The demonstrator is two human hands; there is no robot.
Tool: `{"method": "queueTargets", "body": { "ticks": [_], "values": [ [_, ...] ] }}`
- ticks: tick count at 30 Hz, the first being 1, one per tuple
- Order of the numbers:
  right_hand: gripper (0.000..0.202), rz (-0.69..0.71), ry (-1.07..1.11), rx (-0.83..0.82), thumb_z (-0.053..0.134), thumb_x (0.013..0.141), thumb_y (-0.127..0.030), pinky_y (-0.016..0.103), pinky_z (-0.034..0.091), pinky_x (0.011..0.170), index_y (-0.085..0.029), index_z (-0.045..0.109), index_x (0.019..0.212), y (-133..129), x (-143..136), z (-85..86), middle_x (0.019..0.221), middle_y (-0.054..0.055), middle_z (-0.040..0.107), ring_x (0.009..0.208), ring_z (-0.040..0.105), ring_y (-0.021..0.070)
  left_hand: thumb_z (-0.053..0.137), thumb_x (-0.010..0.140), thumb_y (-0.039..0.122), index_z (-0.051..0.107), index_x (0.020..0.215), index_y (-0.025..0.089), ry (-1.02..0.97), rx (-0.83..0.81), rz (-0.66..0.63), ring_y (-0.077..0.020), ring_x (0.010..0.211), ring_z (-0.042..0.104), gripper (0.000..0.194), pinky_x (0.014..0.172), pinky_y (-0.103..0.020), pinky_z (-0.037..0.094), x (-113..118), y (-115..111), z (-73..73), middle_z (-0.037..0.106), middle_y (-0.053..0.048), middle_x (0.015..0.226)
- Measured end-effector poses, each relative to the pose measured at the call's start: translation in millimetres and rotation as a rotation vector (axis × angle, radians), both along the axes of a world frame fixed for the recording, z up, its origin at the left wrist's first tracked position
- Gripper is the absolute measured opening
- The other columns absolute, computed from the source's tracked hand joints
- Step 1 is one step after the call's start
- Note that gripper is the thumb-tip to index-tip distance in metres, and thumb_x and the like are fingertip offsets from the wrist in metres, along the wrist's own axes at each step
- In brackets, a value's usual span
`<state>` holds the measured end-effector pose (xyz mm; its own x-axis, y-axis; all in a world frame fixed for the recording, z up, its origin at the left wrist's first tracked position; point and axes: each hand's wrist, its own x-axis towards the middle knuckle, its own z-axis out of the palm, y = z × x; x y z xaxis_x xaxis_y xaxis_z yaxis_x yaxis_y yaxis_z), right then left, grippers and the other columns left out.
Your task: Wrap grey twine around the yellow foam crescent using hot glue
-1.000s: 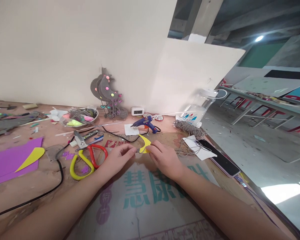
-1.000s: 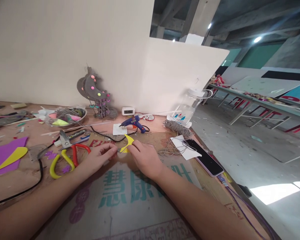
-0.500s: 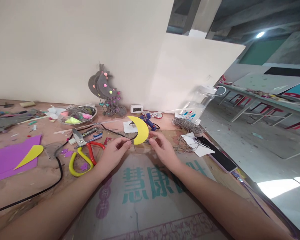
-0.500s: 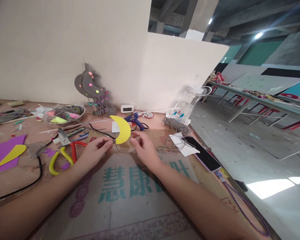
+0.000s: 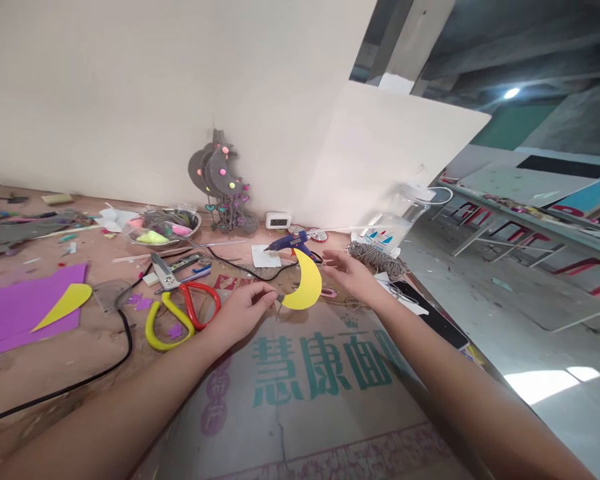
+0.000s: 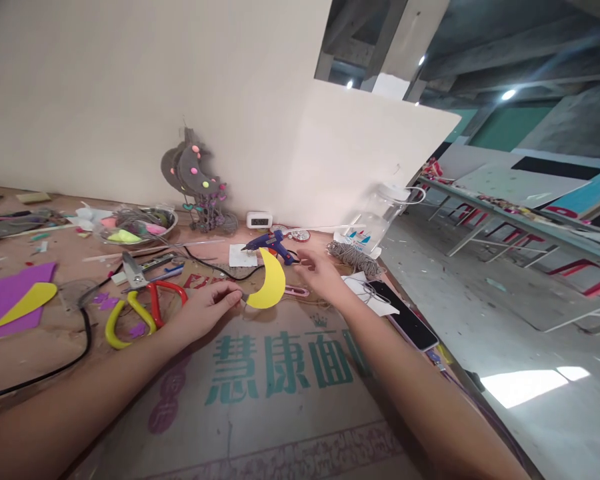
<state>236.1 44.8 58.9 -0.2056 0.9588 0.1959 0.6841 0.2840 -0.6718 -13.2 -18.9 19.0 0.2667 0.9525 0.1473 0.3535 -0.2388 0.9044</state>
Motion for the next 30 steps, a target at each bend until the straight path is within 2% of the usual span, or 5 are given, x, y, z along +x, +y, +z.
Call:
{"method": "queueTargets", "body": {
  "ticks": [5,12,18,25,30],
  "values": [
    [0.038,0.099,-0.070,-0.006,0.059,0.075,-0.033,0.033,0.047,0.082,-0.019,0.058,0.110,37.6,-29.7,-4.7,0.110,0.008,0.063,0.095,0.060,0.0216,0.043,0.083,0.038,0.059,0.081,0.018,-0.028,-0.005,-0.012,-0.0145,0.071,0.055,0.026,0.065,-0.023,0.041,-0.5,1.9,-2.2,0.060,0.001,0.071],
    [0.043,-0.028,-0.023,-0.092,0.065,0.068,-0.037,0.028,0.049,0.063,-0.012,0.059,0.103,74.4,-58.8,-28.0,0.086,0.010,0.068,0.070,0.062,0.0194,0.043,0.083,0.039,0.059,0.081,0.018,-0.072,-0.034,-0.016,-0.0148,0.068,0.055,0.026,0.063,-0.024,0.042,0.4,3.5,-3.2,0.061,0.000,0.071],
    [0.036,-0.022,-0.001,-0.017,0.054,0.076,-0.039,0.032,0.048,0.072,-0.013,0.060,0.100,73.1,-62.3,-20.3,0.088,0.009,0.068,0.077,0.061,0.0192,0.042,0.083,0.037,0.059,0.081,0.018,-0.060,-0.027,-0.011,-0.0150,0.068,0.055,0.026,0.062,-0.024,0.041,0.7,3.4,-0.1,0.061,0.000,0.071],
    [0.028,0.337,-0.011,-0.104,0.062,0.072,-0.035,0.029,0.049,0.075,-0.015,0.064,0.090,65.2,-77.7,-9.0,0.083,0.005,0.069,0.077,0.061,0.0160,0.043,0.083,0.037,0.059,0.080,0.018,-0.066,-0.044,-0.004,-0.0140,0.066,0.055,0.025,0.061,-0.023,0.040,1.5,3.0,-0.1,0.060,0.000,0.069],
    [0.029,0.296,0.016,-0.070,0.050,0.082,-0.034,0.024,0.046,0.074,-0.008,0.063,0.083,60.5,-89.3,-9.2,0.081,0.005,0.068,0.074,0.060,0.0123,0.043,0.083,0.038,0.058,0.078,0.018,-0.060,-0.039,0.000,-0.0138,0.067,0.054,0.026,0.061,-0.023,0.039,0.5,3.3,1.7,0.061,0.000,0.070]
  ]
}}
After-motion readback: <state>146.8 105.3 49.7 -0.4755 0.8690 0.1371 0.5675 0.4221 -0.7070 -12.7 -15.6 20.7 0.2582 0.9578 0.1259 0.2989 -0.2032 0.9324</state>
